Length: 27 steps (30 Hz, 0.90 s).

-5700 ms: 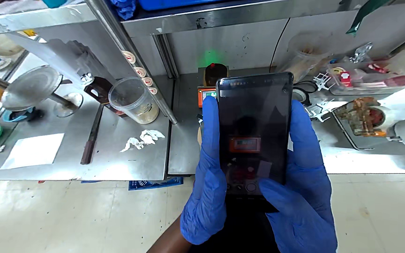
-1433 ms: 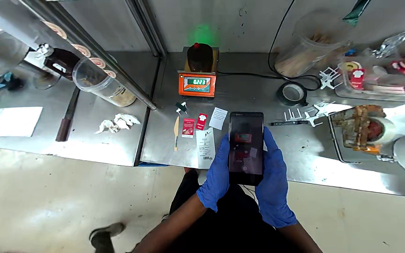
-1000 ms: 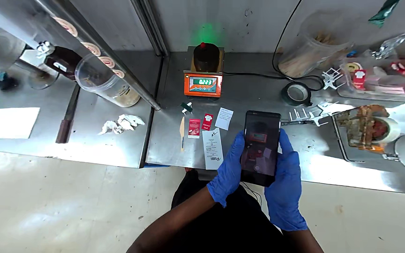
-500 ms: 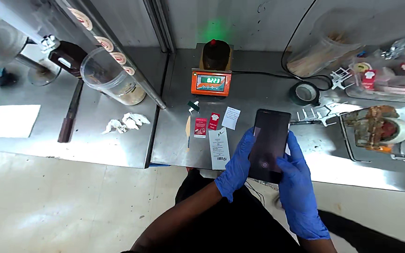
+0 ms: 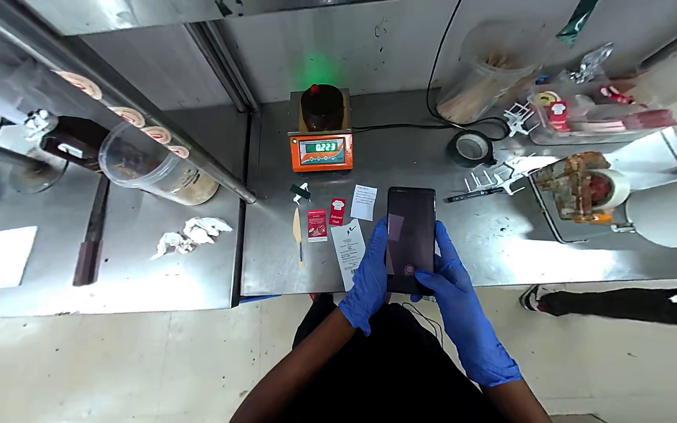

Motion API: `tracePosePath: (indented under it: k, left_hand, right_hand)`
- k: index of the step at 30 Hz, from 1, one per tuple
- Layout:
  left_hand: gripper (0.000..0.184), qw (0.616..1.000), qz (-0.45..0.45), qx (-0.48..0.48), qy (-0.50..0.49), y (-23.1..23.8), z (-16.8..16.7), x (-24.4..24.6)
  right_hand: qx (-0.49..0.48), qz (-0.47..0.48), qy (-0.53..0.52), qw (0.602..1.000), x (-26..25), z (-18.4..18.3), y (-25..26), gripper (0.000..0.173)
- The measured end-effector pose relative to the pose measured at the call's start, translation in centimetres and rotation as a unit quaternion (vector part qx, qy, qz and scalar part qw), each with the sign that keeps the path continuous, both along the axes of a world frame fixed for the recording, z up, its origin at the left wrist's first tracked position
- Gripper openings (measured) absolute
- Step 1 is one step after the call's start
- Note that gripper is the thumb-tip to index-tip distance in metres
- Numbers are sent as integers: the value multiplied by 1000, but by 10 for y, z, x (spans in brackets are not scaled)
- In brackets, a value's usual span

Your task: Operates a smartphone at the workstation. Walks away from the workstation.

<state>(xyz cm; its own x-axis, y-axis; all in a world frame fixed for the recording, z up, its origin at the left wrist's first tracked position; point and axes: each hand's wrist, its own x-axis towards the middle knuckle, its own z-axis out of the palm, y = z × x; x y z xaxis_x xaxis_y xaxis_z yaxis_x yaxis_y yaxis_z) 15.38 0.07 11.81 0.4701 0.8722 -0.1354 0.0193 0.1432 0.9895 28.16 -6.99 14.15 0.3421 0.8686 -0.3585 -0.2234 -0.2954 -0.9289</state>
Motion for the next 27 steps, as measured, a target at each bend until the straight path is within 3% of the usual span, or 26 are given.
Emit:
tracePosePath:
  k: [11, 15, 27]
  left_hand:
    - [57, 998, -22, -38, -35, -10, 2, 5]
    - [57, 994, -22, -93, -49, -13, 3, 6]
    - [54, 993, -17, -94, -74, -20, 1, 6]
  right_hand:
    - [-1, -12, 12, 1000, 6, -5, -14, 84]
    - [4, -10, 15, 1000, 7, -4, -17, 83]
    - [19, 10, 5, 1000, 7, -1, -23, 90]
